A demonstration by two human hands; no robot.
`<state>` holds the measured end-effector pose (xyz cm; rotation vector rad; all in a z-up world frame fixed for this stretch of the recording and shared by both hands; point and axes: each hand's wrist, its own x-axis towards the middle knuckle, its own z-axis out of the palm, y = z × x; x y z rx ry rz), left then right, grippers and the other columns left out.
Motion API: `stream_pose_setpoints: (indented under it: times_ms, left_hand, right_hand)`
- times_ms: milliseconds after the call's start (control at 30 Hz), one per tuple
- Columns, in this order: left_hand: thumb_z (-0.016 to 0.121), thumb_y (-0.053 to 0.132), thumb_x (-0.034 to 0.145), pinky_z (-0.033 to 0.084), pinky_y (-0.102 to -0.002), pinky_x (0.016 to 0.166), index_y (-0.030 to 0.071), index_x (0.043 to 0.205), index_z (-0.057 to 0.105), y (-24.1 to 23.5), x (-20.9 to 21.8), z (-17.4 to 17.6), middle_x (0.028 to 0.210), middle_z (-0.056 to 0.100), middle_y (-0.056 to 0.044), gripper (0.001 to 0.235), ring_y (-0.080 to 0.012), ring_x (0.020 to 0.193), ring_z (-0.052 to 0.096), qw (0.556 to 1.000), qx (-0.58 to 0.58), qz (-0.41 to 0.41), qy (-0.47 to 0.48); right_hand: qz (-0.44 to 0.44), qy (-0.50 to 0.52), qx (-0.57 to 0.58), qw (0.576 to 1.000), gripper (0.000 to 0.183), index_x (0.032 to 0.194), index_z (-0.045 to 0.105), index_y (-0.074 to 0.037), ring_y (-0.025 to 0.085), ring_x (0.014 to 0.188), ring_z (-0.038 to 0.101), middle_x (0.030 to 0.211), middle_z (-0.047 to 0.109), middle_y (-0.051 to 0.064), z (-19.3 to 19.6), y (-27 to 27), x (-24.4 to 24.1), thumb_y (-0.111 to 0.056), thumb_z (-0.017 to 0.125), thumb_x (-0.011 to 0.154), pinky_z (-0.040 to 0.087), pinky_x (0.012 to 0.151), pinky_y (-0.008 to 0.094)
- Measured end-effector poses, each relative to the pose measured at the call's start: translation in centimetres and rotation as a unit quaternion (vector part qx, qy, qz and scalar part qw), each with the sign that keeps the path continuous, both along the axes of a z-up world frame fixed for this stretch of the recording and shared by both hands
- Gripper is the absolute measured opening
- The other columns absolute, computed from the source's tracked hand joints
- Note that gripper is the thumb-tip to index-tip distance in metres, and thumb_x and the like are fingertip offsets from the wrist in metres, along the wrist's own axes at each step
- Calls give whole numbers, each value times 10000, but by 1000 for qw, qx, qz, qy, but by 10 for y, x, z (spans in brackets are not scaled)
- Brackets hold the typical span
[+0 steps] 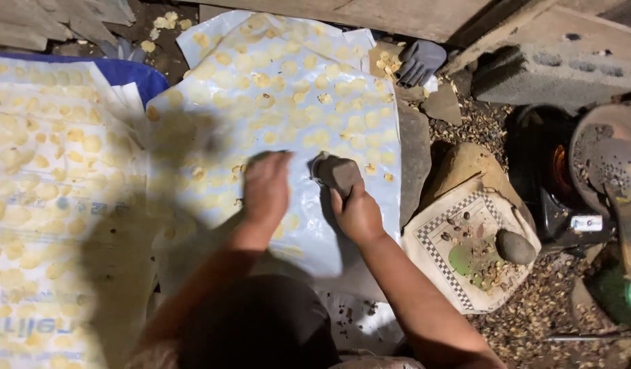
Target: Cracking nuts with a mallet and grinding them on a stone surface
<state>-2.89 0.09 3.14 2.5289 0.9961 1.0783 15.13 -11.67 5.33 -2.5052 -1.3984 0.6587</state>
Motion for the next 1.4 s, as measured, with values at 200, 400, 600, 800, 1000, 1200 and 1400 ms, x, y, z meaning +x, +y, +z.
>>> stream_pose_setpoints:
  times_ms: [200, 400, 600, 800, 1000, 1200, 1400]
  left_hand:
    - [767, 382, 912, 454, -481, 919, 179, 1317, 674, -2, -59, -18, 1202, 582, -73, 462, -313, 1086, 571, 987, -27, 152, 46]
    - [748, 199, 960, 480, -421, 905, 131, 1145, 740, 6, -61, -26, 1040, 610, -72, 197, -306, 989, 602, 993, -40, 109, -8]
    - [743, 174, 960, 481, -427, 920, 130, 1135, 740, 10, -59, -16, 1015, 636, -61, 181, -289, 978, 622, 995, -51, 87, -10]
    - [726, 290, 977, 484, -414, 919, 164, 1157, 722, 9, -59, -26, 1034, 626, -36, 220, -265, 1002, 626, 994, -64, 87, -6]
    - [735, 181, 919, 490, -433, 947, 137, 1119, 678, 12, -57, -26, 1054, 598, -77, 212, -296, 1010, 617, 995, -40, 88, -23]
    - [751, 180, 871, 496, -435, 911, 140, 1057, 656, 15, -59, -30, 1026, 592, -69, 213, -300, 973, 617, 993, -72, 92, -23]
    - [745, 177, 806, 471, -438, 810, 192, 911, 672, 16, -24, -13, 965, 620, -37, 129, -287, 887, 618, 994, 19, 83, 62]
  right_hand:
    - [35, -33, 13, 999, 527, 1189, 483, 42, 476, 786, 731, 847, 699, 293, -15, -2, 6, -452, 543, 1015, 599, 644, 556]
    - [33, 35, -18, 999, 471, 1138, 540, 2, 565, 942, 680, 900, 696, 346, 50, 23, 16, -422, 624, 951, 547, 804, 650]
    - [-21, -15, 174, 984, 422, 961, 527, -39, 525, 703, 679, 642, 639, 277, 93, 10, 12, -406, 735, 943, 510, 544, 549]
    - [62, -79, 77, 992, 427, 1010, 503, -24, 451, 636, 718, 691, 684, 254, -11, 4, -1, -439, 604, 991, 583, 532, 546]
    - [49, 16, -35, 998, 556, 1220, 467, 37, 526, 897, 705, 910, 687, 315, 21, 34, 10, -477, 538, 1019, 586, 722, 622]
    - [44, 23, 12, 999, 500, 1134, 521, 12, 568, 918, 685, 913, 683, 359, 55, 40, 5, -465, 582, 1000, 568, 767, 627]
    - [38, 35, -22, 998, 526, 1209, 473, 24, 565, 922, 692, 912, 695, 344, 33, 30, 4, -461, 535, 1012, 569, 767, 650]
